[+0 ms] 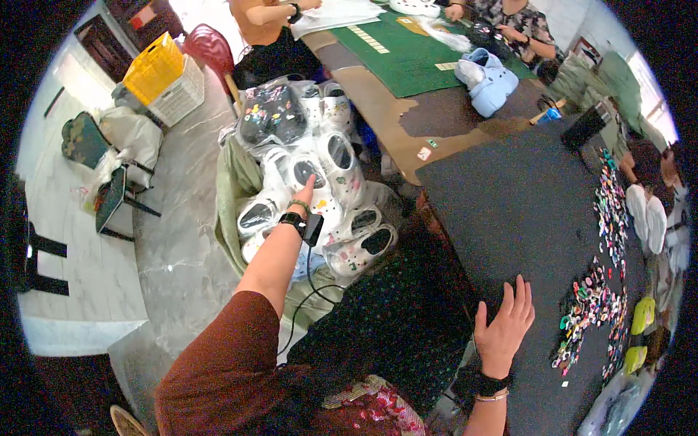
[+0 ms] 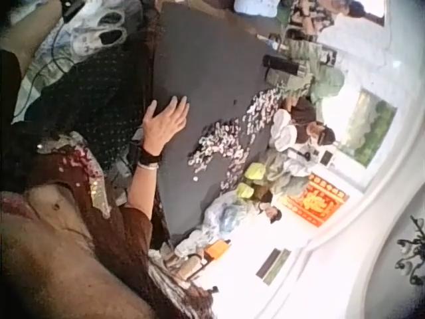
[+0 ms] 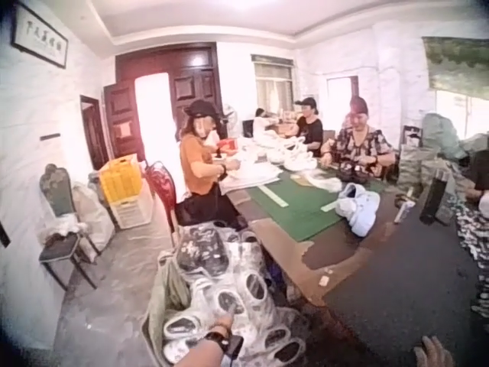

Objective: Apply decorative charms to the holes of foam clogs.

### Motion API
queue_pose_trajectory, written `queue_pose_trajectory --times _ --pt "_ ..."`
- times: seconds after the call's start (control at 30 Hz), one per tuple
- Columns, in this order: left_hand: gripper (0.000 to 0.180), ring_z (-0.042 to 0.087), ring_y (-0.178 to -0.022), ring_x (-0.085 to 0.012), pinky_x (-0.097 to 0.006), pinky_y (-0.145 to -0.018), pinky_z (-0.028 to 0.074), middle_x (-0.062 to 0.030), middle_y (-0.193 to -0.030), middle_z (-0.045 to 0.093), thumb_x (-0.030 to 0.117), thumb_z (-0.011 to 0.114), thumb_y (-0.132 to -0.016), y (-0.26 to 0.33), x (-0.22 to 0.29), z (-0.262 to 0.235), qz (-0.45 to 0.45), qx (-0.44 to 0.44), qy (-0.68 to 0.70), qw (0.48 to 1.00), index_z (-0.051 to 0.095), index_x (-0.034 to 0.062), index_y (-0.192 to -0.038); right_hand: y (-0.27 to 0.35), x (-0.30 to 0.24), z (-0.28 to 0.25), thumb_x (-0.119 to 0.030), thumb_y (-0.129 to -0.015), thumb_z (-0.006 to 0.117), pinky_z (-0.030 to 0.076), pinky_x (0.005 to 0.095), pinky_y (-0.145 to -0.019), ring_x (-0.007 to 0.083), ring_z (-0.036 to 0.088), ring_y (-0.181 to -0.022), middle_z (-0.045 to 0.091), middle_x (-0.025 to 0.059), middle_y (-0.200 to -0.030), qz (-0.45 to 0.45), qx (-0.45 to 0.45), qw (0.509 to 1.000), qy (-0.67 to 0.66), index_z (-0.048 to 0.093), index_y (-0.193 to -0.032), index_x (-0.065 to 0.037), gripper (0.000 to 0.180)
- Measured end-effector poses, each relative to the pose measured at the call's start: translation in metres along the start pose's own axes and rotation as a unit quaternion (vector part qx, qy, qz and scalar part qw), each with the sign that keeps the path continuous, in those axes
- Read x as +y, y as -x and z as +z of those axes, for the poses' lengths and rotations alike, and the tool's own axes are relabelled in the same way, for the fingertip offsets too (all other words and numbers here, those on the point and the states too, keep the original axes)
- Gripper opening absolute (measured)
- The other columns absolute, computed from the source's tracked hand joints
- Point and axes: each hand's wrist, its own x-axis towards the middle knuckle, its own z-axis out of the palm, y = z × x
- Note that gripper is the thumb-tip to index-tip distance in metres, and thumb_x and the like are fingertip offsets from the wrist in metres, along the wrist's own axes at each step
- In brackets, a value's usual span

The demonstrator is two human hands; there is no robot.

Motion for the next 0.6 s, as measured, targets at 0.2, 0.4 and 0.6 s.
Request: queue_pose_trajectory --times 0.2,0.4,0.6 --pt "0.085 0.051 -0.129 -0.0336 -0.045 -0.106 0.040 -0.0179 -0.141 0.051 0.061 0.064 -0.077 -0.046 -0.002 -0.059 -0.024 0.113 -0.227 0.967 0.052 -0.0019 -0.134 -0.003 -0.010 -0.003 -0.029 -0.086 0.063 0.031 0.0536 -0.107 0.0376 0.036 -0.137 0.040 0.0172 -0.148 -0.038 0.024 0.998 -0.053 0.047 -0.130 -0.002 0.055" --pt "0.045 0.065 -0.107 -0.0352 -0.042 -0.087 0.055 -0.0229 -0.110 0.068 0.020 0.081 -0.073 0.012 -0.023 -0.065 0.227 0.088 -0.575 0.781 0.064 0.0002 -0.110 -0.003 -0.011 -0.004 -0.029 -0.086 0.063 0.031 0.0520 -0.107 0.0374 0.037 -0.136 0.042 0.0176 -0.146 -0.029 0.029 0.998 -0.044 0.049 -0.130 -0.001 0.054" --pt "0.055 0.061 -0.105 -0.0414 -0.058 -0.080 0.052 -0.0196 -0.113 0.063 0.031 0.066 -0.088 0.013 -0.045 -0.112 0.256 0.098 -0.240 0.931 0.051 -0.0068 -0.125 -0.004 -0.005 -0.003 -0.029 -0.087 0.063 0.032 0.0501 -0.108 0.0370 0.039 -0.134 0.044 0.0171 -0.145 -0.032 0.055 0.996 -0.059 0.050 -0.130 -0.002 0.053"
